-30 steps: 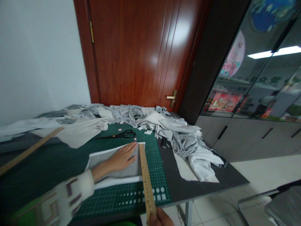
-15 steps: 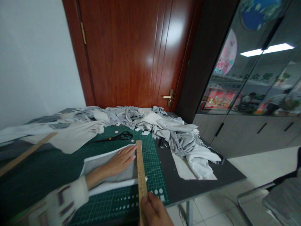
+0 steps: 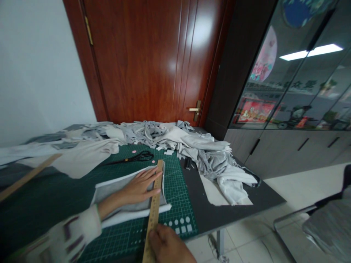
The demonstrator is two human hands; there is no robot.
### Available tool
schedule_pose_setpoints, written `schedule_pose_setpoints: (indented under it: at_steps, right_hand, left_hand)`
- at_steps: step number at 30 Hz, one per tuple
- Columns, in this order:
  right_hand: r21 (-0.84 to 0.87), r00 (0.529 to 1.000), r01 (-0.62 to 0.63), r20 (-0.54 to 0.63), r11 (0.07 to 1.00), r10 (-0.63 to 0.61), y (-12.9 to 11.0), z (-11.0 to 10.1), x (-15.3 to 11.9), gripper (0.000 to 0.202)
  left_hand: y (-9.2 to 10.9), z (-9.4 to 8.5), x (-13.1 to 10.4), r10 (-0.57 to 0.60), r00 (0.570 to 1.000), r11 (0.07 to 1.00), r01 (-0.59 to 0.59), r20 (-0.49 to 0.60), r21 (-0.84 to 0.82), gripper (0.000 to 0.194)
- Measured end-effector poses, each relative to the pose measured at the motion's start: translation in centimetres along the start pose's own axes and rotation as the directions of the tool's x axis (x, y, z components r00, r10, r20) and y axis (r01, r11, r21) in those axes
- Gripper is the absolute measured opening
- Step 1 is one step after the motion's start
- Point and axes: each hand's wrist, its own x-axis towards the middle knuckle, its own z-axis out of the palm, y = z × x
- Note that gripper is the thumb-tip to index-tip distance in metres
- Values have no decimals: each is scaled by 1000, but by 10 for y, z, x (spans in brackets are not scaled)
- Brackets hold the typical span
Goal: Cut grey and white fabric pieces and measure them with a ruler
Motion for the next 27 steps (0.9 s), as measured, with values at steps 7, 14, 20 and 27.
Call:
schedule_pose_setpoints:
  at_steps: [7,14,20,27]
  right_hand:
    - [-229,990,-80,95,970,104,-33,-18,-4,44]
    - [-681,895,132,-230,720,-382,-22,-30,2,27]
    - [-668,829,289,-183,686,-528,-1,-23,6,38]
    - [-525,874,337,-136,782,-467,-8,-20,12,37]
  left_hand:
    - [2,2,-2,20,999,998,-17,-40,64,68]
    - [0,5,-2,18,1000,999,-17,-18,43,73]
    - [0,0,0,6,997,999,-3,83,-43,77]
    - [-2,-18,11,6,966,996,18,260,-89,87]
